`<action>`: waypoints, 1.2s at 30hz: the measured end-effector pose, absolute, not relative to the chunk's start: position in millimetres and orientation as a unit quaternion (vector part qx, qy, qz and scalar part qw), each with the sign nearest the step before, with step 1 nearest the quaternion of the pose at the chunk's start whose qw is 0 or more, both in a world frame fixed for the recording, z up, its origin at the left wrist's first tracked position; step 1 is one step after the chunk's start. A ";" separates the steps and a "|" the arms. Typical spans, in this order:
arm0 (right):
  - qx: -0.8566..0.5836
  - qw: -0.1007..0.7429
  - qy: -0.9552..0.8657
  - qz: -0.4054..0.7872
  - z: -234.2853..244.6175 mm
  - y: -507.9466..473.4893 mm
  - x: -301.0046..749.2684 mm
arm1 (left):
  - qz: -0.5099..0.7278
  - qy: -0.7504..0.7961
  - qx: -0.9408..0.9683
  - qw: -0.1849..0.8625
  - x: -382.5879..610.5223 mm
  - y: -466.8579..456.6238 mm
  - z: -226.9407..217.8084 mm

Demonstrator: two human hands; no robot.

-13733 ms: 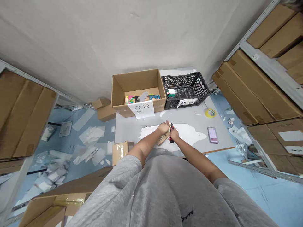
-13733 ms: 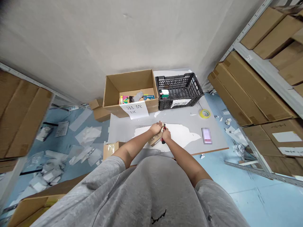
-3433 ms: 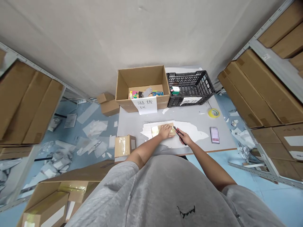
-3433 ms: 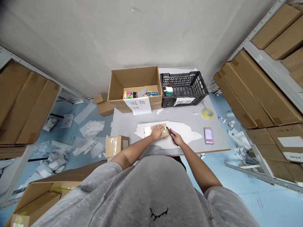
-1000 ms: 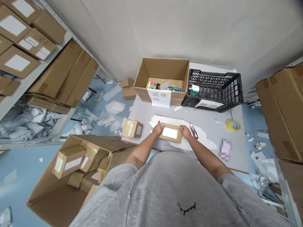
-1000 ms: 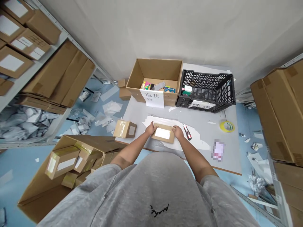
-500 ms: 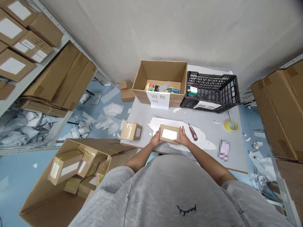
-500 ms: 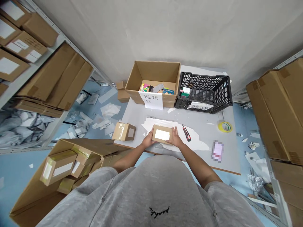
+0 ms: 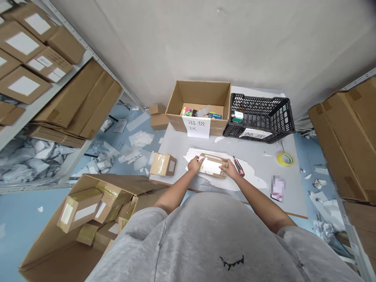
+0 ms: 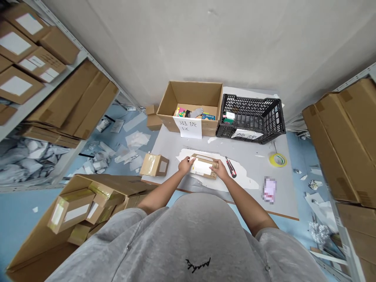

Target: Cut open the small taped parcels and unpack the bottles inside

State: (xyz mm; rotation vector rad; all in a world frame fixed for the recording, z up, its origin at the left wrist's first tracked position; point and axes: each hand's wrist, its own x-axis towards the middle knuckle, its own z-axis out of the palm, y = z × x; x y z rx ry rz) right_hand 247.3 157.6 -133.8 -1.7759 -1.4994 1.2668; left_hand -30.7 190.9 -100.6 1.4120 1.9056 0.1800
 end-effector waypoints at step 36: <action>-0.689 0.295 -0.485 0.451 -126.3 187.3 229.8 | 0.108 0.764 0.521 0.366 -32.8 202.6 -101.8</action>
